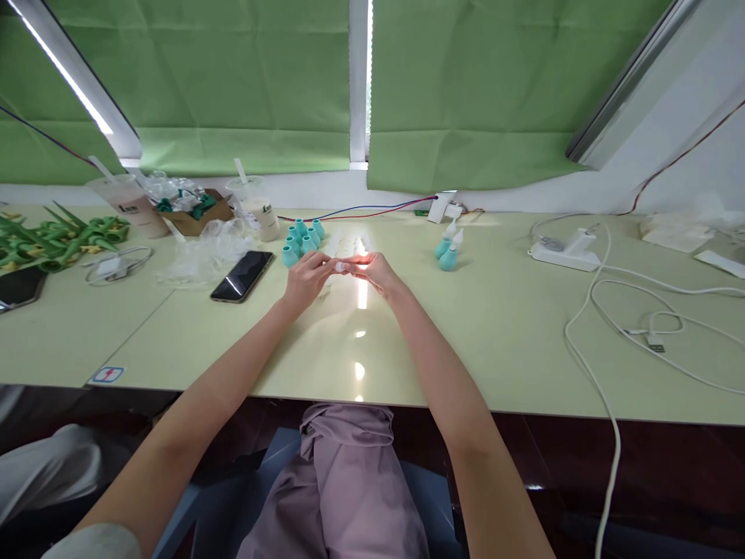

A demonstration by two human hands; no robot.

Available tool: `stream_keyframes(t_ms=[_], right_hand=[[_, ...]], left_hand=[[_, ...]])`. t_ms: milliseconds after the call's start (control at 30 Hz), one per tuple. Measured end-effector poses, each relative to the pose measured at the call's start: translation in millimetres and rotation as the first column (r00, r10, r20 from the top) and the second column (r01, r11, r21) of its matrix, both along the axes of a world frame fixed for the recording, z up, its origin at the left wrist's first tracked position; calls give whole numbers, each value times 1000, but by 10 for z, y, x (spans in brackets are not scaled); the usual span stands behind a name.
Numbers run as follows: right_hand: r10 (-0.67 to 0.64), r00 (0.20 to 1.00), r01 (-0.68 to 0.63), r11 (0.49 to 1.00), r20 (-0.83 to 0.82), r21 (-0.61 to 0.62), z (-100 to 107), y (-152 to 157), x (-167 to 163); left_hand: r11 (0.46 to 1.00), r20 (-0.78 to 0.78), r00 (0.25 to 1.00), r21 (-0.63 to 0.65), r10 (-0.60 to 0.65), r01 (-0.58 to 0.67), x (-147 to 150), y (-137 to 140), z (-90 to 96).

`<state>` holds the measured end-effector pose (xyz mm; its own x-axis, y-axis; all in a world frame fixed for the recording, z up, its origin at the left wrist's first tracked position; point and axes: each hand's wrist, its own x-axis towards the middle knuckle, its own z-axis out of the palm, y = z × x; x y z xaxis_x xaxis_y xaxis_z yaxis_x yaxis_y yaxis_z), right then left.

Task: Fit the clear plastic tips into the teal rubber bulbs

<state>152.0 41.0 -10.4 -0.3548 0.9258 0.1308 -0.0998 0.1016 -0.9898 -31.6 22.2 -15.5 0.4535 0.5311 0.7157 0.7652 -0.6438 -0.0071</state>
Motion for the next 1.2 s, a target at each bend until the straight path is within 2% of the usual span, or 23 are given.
stream_keyframes(t_ms=[133,267,433,667,767,933,1000,1067,1133,1200], right_hand=[[-3,1000,3,999,-2,-36,2,-9,-10],[18,999,-21,999,-44,-49,66,-60,-26],[58,997,-59,998,-48,-22,123,-101,-18],[-8,999,11,996,-32,84,31,-100,-71],[-34,999,38,994,-43,104,38,-119,-97],[-37,991,51,993,-132,106,126,-142,-113],[9,986,4,997,-166,77,144,-143,-110],[96,982,-95,995,-161,12,145,-149,-105],[201,972,-208,977,-123,-47,135,-160,-105],[241,965,-248,967,-107,-62,125,-171,-109]], left_hand=[[993,-71,997,116,19,-11,-18,-24,12],[985,-126,991,174,41,-18,-33,-42,23],[984,-179,982,177,54,-22,-32,-42,23],[994,-152,987,107,52,-35,-46,-29,5],[994,-70,997,102,33,-26,-5,-43,20],[991,274,962,127,14,-50,145,-78,61],[989,337,941,137,4,-53,172,-84,62],[988,359,933,147,-1,-55,168,-81,51],[989,370,929,139,3,-59,150,-71,34],[991,374,928,123,6,-56,137,-61,22]])
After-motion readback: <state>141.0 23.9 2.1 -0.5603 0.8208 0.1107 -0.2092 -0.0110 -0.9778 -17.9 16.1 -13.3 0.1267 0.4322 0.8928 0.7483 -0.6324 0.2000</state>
